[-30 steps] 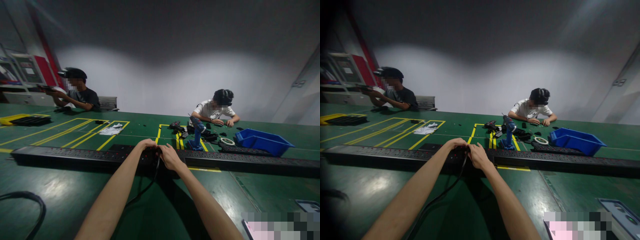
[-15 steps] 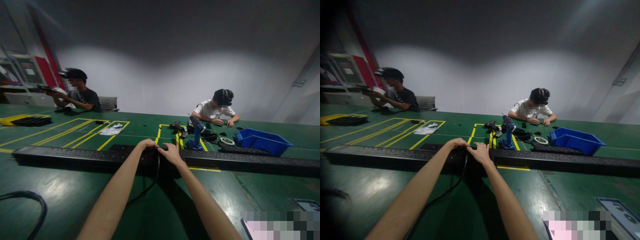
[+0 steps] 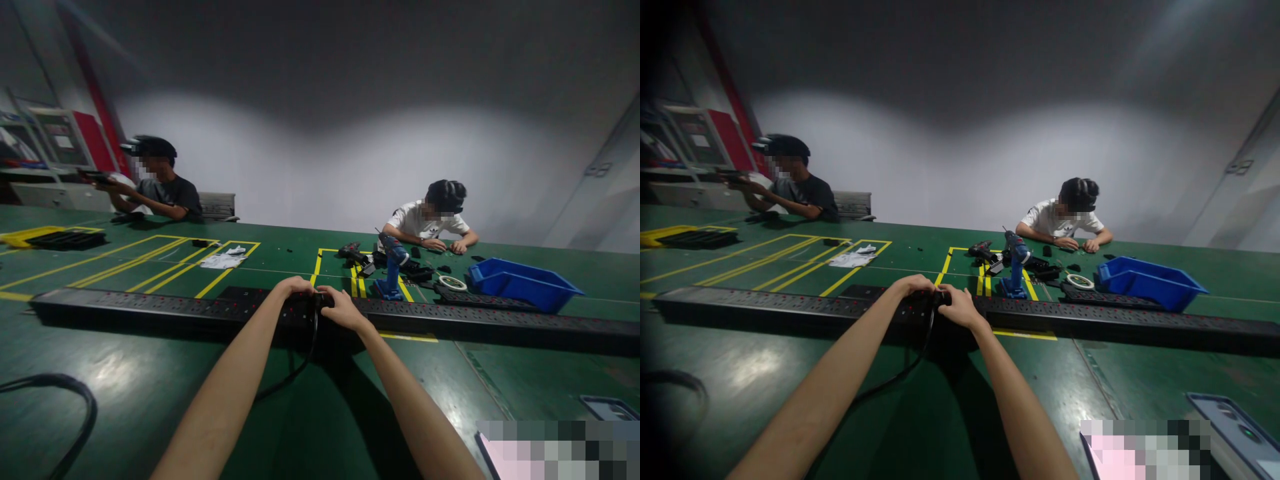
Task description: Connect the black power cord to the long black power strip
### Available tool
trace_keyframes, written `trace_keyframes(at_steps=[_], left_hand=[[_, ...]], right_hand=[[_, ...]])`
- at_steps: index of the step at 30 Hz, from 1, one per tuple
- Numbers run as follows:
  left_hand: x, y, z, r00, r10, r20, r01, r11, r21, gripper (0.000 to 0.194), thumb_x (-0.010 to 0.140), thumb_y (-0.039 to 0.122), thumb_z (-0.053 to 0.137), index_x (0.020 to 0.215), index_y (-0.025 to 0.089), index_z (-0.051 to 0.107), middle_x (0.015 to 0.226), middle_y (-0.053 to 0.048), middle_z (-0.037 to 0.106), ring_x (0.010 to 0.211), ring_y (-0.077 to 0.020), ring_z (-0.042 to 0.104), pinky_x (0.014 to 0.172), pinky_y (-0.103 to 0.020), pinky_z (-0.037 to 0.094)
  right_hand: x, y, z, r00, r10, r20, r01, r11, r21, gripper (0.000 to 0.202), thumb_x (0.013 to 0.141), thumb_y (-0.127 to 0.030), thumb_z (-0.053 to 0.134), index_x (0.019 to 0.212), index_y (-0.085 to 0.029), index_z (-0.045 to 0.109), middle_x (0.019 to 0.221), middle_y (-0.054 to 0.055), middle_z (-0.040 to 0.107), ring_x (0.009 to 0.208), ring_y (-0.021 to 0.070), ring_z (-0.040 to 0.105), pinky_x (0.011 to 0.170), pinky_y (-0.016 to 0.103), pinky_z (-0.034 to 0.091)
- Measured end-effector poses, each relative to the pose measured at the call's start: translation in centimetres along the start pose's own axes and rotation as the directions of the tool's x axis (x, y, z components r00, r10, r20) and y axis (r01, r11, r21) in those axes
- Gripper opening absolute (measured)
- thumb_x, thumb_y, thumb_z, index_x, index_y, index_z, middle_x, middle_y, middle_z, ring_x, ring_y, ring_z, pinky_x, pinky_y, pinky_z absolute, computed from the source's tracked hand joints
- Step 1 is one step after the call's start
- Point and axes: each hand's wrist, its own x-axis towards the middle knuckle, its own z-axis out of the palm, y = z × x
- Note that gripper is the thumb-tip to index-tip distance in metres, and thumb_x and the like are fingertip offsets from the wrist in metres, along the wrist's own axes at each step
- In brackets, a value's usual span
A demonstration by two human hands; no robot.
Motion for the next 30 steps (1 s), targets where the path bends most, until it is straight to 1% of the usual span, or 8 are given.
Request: trace_keyframes(at_steps=[2, 4, 6, 8, 12, 16, 21, 30], left_hand=[[0.1, 0.0, 0.0, 1.0, -0.022, 0.011, 0.022, 1.0, -0.013, 0.009, 0.062, 0.022, 0.067, 0.065, 0.014, 0.067, 0.067, -0.004, 0.068, 0.061, -0.0172, 0.063, 0.05, -0.022, 0.047], [0.3, -0.1, 0.0, 0.999, -0.033, 0.014, 0.034, 0.999, -0.025, 0.009, 0.061, 0.021, 0.067, 0.065, 0.014, 0.066, 0.07, -0.006, 0.069, 0.063, -0.0179, 0.064, 0.05, -0.022, 0.048], [0.7, -0.3, 0.0, 0.999, -0.04, 0.012, 0.04, 0.999, -0.033, 0.008, 0.06, 0.021, 0.067, 0.065, 0.014, 0.066, 0.074, -0.007, 0.07, 0.064, -0.018, 0.064, 0.051, -0.022, 0.048], [1.0, -0.4, 0.0, 0.999, -0.045, 0.015, 0.046, 0.998, -0.039, 0.009, 0.06, 0.021, 0.067, 0.064, 0.014, 0.065, 0.076, -0.008, 0.071, 0.065, -0.0176, 0.064, 0.052, -0.022, 0.048], [1.4, -0.6, 0.1, 0.999, -0.043, 0.021, 0.044, 0.998, -0.047, 0.009, 0.059, 0.021, 0.068, 0.064, 0.014, 0.064, 0.075, -0.007, 0.07, 0.065, -0.0171, 0.063, 0.053, -0.022, 0.048], [1.7, -0.8, 0.2, 0.999, -0.036, 0.018, 0.037, 0.998, -0.047, 0.01, 0.059, 0.021, 0.068, 0.064, 0.013, 0.065, 0.074, -0.006, 0.069, 0.065, -0.0173, 0.063, 0.053, -0.023, 0.048], [2.0, -1.1, 0.3, 0.999, -0.037, 0.012, 0.038, 0.997, -0.064, 0.015, 0.06, 0.024, 0.068, 0.07, 0.012, 0.067, 0.078, -0.007, 0.07, 0.066, -0.0163, 0.063, 0.053, -0.021, 0.047], [1.6, -1.1, 0.3, 0.999, -0.041, 0.007, 0.042, 0.995, -0.095, 0.014, 0.059, 0.025, 0.067, 0.065, 0.013, 0.065, 0.078, -0.007, 0.07, 0.063, -0.0154, 0.062, 0.05, -0.021, 0.046]], right_hand=[[0.0, -0.1, 0.1, 0.999, -0.037, -0.018, 0.036, 0.997, -0.063, 0.06, 0.076, -0.033, 0.066, 0.133, -0.027, 0.048, 0.129, 0.006, 0.059, 0.121, 0.0258, 0.051, 0.108, 0.051, 0.021], [-0.1, -0.3, 0.2, 0.997, -0.077, -0.031, 0.073, 0.991, -0.11, 0.064, 0.074, -0.043, 0.069, 0.132, -0.024, 0.049, 0.128, 0.008, 0.059, 0.117, 0.0262, 0.053, 0.104, 0.047, 0.028], [-0.1, -0.6, 0.2, 0.994, -0.108, -0.029, 0.103, 0.985, -0.141, 0.064, 0.074, -0.052, 0.069, 0.129, -0.023, 0.053, 0.124, 0.009, 0.061, 0.113, 0.0261, 0.055, 0.1, 0.043, 0.033], [-0.2, -0.7, 0.2, 0.993, -0.118, -0.029, 0.112, 0.979, -0.169, 0.061, 0.075, -0.055, 0.067, 0.125, -0.022, 0.056, 0.119, 0.009, 0.063, 0.11, 0.0256, 0.056, 0.097, 0.04, 0.035], [-0.2, -0.6, 0.2, 0.992, -0.123, -0.04, 0.112, 0.972, -0.206, 0.054, 0.079, -0.049, 0.065, 0.125, -0.022, 0.056, 0.117, 0.009, 0.063, 0.108, 0.0246, 0.056, 0.094, 0.038, 0.036], [-0.2, -0.3, 0.3, 0.991, -0.132, -0.036, 0.121, 0.97, -0.213, 0.053, 0.079, -0.044, 0.065, 0.125, -0.021, 0.056, 0.117, 0.009, 0.063, 0.106, 0.0242, 0.056, 0.092, 0.036, 0.037], [-0.2, -0.5, 0.2, 0.992, -0.115, -0.047, 0.102, 0.973, -0.208, 0.05, 0.079, -0.037, 0.065, 0.126, -0.021, 0.056, 0.12, 0.009, 0.062, 0.108, 0.0237, 0.056, 0.094, 0.036, 0.038], [-0.3, -0.7, 0.1, 0.994, -0.099, -0.043, 0.088, 0.973, -0.215, 0.051, 0.079, -0.034, 0.064, 0.127, -0.02, 0.055, 0.121, 0.009, 0.063, 0.111, 0.0242, 0.056, 0.096, 0.036, 0.038]])
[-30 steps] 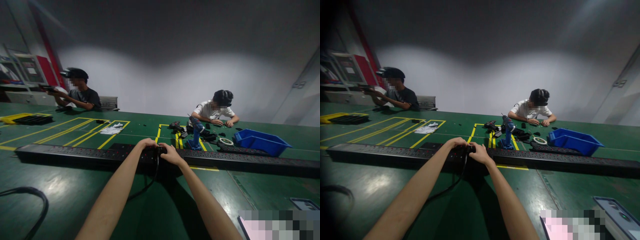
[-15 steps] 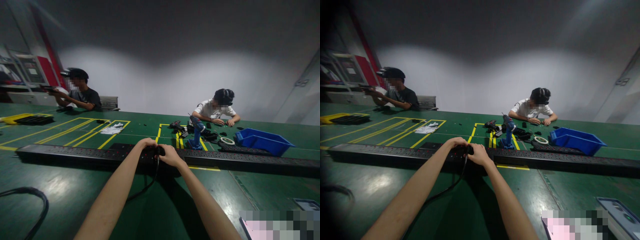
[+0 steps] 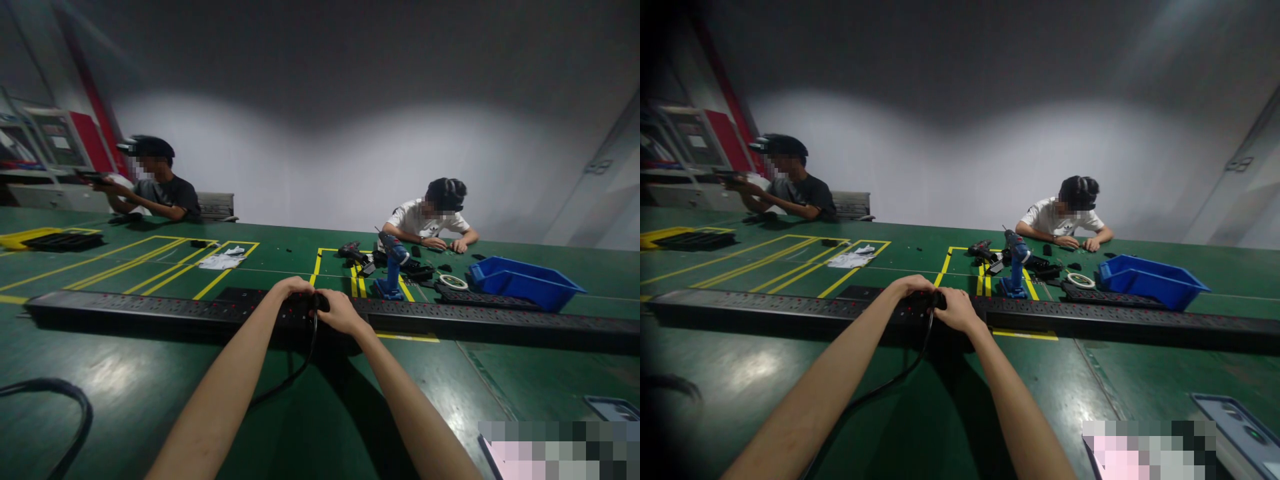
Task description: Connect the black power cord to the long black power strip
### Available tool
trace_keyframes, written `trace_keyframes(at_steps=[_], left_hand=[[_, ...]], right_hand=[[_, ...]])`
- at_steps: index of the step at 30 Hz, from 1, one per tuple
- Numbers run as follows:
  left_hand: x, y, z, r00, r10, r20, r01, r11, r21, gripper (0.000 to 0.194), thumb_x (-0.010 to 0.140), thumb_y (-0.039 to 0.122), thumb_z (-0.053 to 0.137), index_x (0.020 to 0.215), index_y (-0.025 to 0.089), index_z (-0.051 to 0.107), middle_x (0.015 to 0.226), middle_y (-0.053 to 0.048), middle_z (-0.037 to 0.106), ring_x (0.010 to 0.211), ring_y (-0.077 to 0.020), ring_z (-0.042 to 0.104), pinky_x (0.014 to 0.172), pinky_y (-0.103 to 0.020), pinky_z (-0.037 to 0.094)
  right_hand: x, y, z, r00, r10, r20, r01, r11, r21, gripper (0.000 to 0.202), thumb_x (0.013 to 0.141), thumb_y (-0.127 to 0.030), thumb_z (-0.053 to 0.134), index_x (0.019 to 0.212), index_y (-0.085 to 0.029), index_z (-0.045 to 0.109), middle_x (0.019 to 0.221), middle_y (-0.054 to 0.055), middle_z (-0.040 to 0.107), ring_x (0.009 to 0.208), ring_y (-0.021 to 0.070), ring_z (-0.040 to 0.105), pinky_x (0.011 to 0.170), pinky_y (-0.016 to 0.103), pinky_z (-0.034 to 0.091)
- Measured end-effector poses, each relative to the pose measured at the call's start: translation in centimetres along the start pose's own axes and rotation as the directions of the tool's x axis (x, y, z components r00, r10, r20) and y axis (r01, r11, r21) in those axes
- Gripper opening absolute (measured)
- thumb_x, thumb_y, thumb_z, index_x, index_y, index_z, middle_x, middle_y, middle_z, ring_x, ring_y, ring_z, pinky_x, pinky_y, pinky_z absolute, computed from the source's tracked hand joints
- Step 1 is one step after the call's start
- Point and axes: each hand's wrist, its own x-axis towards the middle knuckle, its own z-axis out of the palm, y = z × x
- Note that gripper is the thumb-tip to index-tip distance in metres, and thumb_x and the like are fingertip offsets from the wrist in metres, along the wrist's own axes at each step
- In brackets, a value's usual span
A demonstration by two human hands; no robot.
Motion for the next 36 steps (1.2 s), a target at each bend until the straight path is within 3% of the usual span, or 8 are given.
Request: trace_keyframes(at_steps=[5, 15, 23, 26, 33, 36], left_hand=[[-0.5, 0.3, -0.1, 1.0, -0.023, 0.021, 0.024, 1.0, -0.017, 0.013, 0.058, 0.024, 0.068, 0.065, 0.014, 0.065, 0.075, -0.007, 0.07, 0.064, -0.0168, 0.063, 0.051, -0.022, 0.046], [-0.6, 0.4, 0.0, 0.998, -0.012, -0.065, 0.017, 0.997, 0.079, 0.02, 0.057, 0.03, 0.072, 0.067, 0.014, 0.065, 0.07, -0.003, 0.065, 0.062, -0.0157, 0.057, 0.049, -0.024, 0.04], [0.0, 0.0, 0.1, 1.0, 0.005, -0.03, -0.003, 0.998, 0.07, 0.016, 0.056, 0.027, 0.071, 0.064, 0.014, 0.065, 0.068, -0.002, 0.064, 0.062, -0.0153, 0.057, 0.049, -0.023, 0.04], [-0.1, 0.0, 0.1, 1.0, 0.001, -0.018, 0.001, 0.998, 0.059, 0.014, 0.058, 0.027, 0.069, 0.062, 0.014, 0.064, 0.067, -0.002, 0.065, 0.06, -0.015, 0.057, 0.049, -0.023, 0.041], [-0.1, -0.1, 0.1, 1.0, -0.003, -0.012, 0.004, 0.999, 0.042, 0.013, 0.06, 0.026, 0.068, 0.059, 0.015, 0.062, 0.065, -0.003, 0.065, 0.057, -0.0147, 0.057, 0.046, -0.023, 0.04], [0.0, -0.2, 0.1, 1.0, -0.008, -0.006, 0.008, 1.0, 0.03, 0.013, 0.059, 0.026, 0.069, 0.061, 0.014, 0.063, 0.067, -0.003, 0.066, 0.058, -0.0153, 0.058, 0.047, -0.023, 0.042]], right_hand=[[0.0, -0.1, 0.0, 1.0, 0.0, 0.003, 0.0, 1.0, -0.001, 0.049, 0.08, -0.036, 0.064, 0.126, -0.02, 0.056, 0.12, 0.009, 0.063, 0.111, 0.0245, 0.056, 0.096, 0.037, 0.038], [0.3, 0.0, 0.2, 1.0, 0.001, 0.003, -0.001, 1.0, -0.009, 0.057, 0.08, -0.043, 0.065, 0.13, -0.02, 0.05, 0.122, 0.01, 0.062, 0.11, 0.0253, 0.057, 0.093, 0.035, 0.04], [-0.1, -0.8, -0.5, 0.992, -0.09, 0.092, 0.107, 0.972, -0.21, 0.03, 0.093, -0.031, 0.045, 0.118, -0.016, 0.052, 0.112, 0.013, 0.062, 0.1, 0.0242, 0.057, 0.085, 0.033, 0.039], [-0.1, -1.2, -1.1, 0.99, -0.083, 0.111, 0.109, 0.962, -0.25, 0.029, 0.097, -0.034, 0.038, 0.115, -0.016, 0.052, 0.106, 0.013, 0.063, 0.095, 0.0245, 0.058, 0.079, 0.031, 0.039], [0.0, -1.5, -1.3, 0.995, -0.057, 0.084, 0.073, 0.975, -0.208, 0.038, 0.098, -0.043, 0.033, 0.114, -0.016, 0.054, 0.102, 0.013, 0.066, 0.093, 0.0248, 0.061, 0.077, 0.031, 0.039], [0.0, -1.0, -1.1, 0.998, -0.014, 0.061, 0.022, 0.99, -0.14, 0.037, 0.095, -0.043, 0.041, 0.117, -0.017, 0.057, 0.104, 0.012, 0.067, 0.095, 0.025, 0.061, 0.08, 0.031, 0.04]])
